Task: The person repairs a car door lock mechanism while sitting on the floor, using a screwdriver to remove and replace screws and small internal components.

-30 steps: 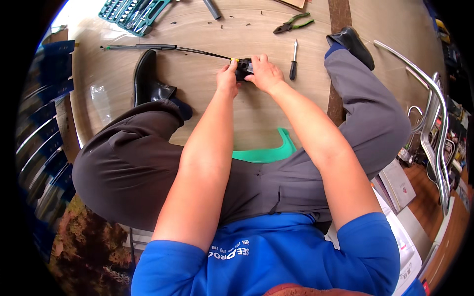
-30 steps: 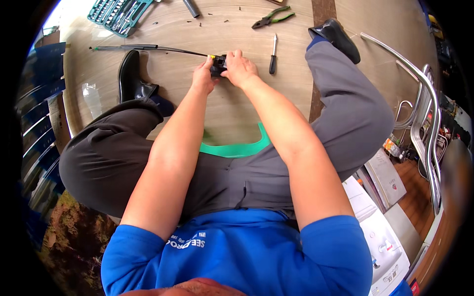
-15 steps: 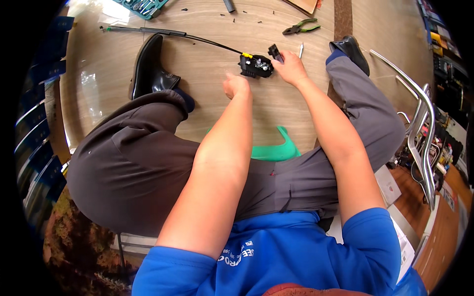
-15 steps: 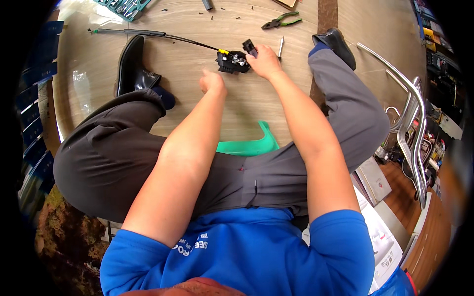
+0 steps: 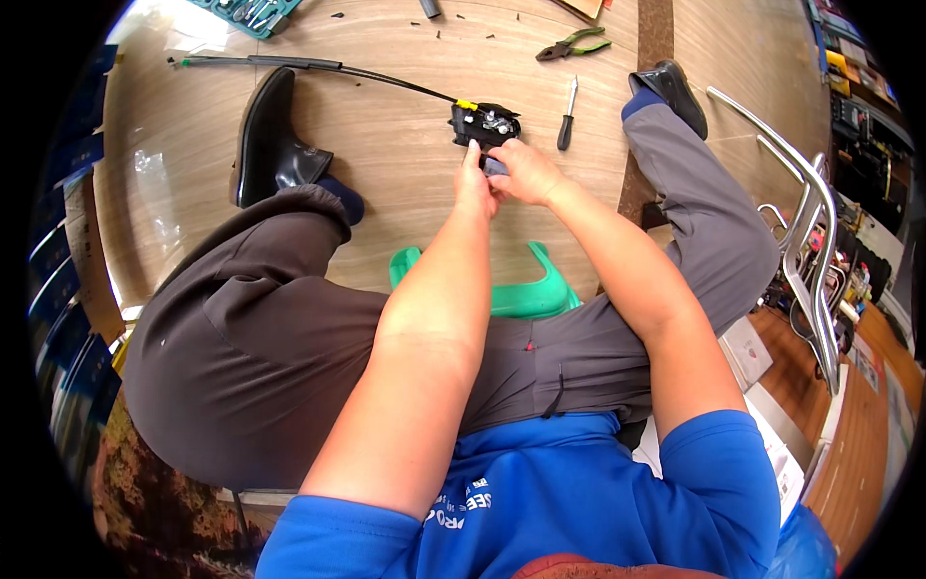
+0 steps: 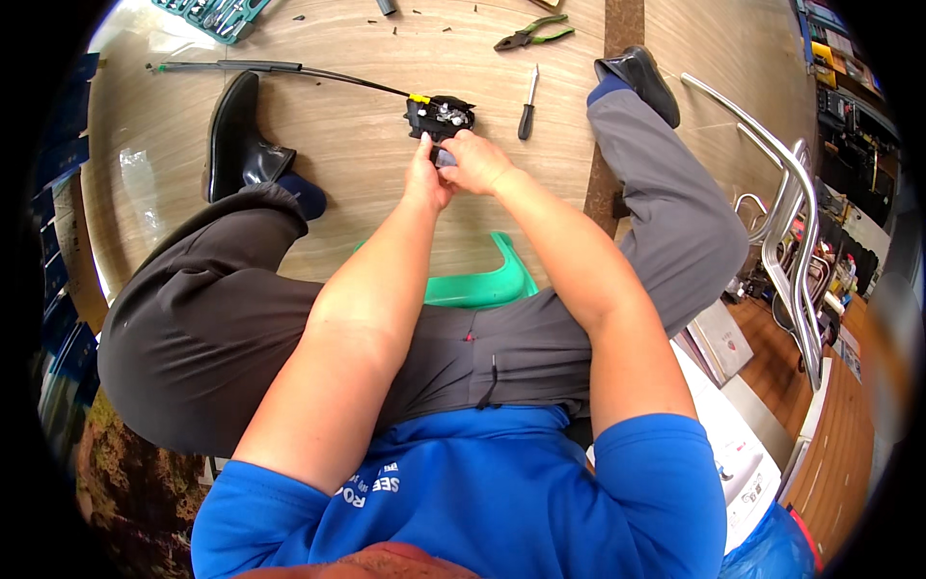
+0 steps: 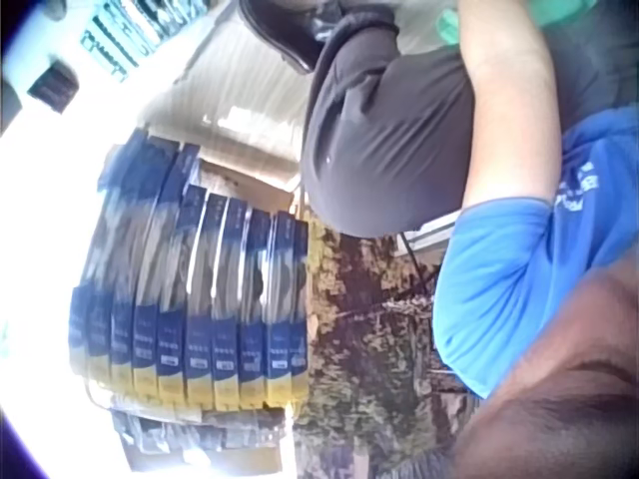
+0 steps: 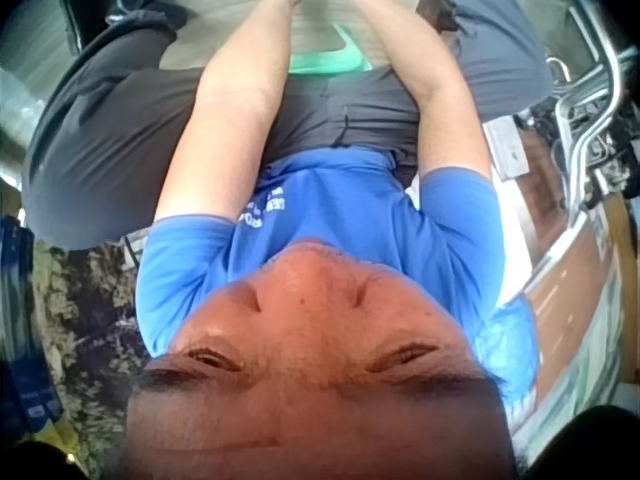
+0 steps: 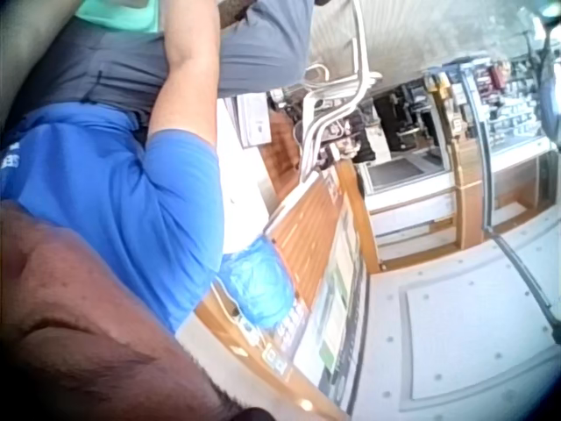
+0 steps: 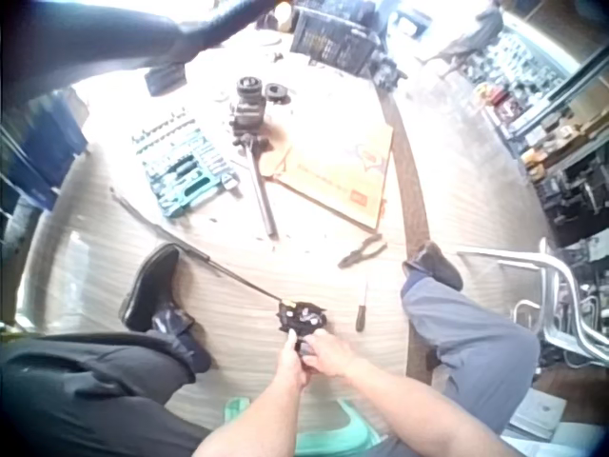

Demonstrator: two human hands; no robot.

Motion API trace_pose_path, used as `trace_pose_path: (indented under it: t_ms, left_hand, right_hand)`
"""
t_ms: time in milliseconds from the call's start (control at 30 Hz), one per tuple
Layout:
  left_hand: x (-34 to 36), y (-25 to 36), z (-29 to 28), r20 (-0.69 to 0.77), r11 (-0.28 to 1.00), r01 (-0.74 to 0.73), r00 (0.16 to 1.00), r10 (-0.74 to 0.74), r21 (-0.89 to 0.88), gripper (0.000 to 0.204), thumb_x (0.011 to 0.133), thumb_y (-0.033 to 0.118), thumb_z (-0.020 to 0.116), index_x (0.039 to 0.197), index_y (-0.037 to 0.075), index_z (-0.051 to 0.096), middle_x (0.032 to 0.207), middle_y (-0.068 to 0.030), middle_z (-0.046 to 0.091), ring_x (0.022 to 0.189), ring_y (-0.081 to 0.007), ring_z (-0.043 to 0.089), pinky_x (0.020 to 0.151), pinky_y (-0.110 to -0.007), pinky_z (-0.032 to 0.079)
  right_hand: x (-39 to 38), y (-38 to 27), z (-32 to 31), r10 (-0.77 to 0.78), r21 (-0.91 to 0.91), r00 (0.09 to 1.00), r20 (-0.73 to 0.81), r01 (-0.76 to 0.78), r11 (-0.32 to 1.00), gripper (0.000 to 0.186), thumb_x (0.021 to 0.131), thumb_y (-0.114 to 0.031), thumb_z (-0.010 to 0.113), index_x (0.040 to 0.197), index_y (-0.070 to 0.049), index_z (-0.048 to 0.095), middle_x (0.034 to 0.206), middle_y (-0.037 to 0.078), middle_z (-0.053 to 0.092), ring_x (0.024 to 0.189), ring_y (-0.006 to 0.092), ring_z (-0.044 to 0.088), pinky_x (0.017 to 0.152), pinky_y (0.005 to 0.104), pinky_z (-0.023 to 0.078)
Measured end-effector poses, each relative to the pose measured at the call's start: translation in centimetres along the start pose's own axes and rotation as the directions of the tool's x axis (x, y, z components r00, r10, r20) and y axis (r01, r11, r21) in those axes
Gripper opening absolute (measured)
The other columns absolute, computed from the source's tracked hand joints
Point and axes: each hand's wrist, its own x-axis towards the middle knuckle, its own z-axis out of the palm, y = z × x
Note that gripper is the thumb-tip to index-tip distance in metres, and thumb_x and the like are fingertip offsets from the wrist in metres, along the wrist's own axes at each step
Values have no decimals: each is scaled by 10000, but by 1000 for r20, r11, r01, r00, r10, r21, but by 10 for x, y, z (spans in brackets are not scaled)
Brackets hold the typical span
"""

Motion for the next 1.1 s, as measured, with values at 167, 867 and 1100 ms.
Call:
trace_pose_path:
  t_ms: [167,867,1100]
  left_hand:
    - [-1,4,8,-116,999,-7,993,11,33,354,929,516,544,1050,186,594,925,-31,651,833,-224,621,661,-478,509]
    - [5,4,14,-256,999,-17,966,29,47,374,916,510,587,993,144,576,856,-40,626,777,-237,589,677,-506,471]
    - [12,1,8,-266,1000,9,964,-3,20,397,909,527,588,1029,148,577,899,-55,628,841,-265,581,762,-538,454]
  right_hand:
    - [20,31,-14,-52,54,966,-255,68,996,212,868,-222,655,1011,-69,686,976,155,666,965,342,623,842,434,502]
    - [81,37,-52,-212,23,974,76,211,977,167,791,-77,646,954,-90,677,903,127,684,853,336,662,751,436,529]
    - [47,63,-74,-16,976,984,176,-172,134,97,829,-5,657,907,-62,652,920,96,666,712,120,556,564,234,422]
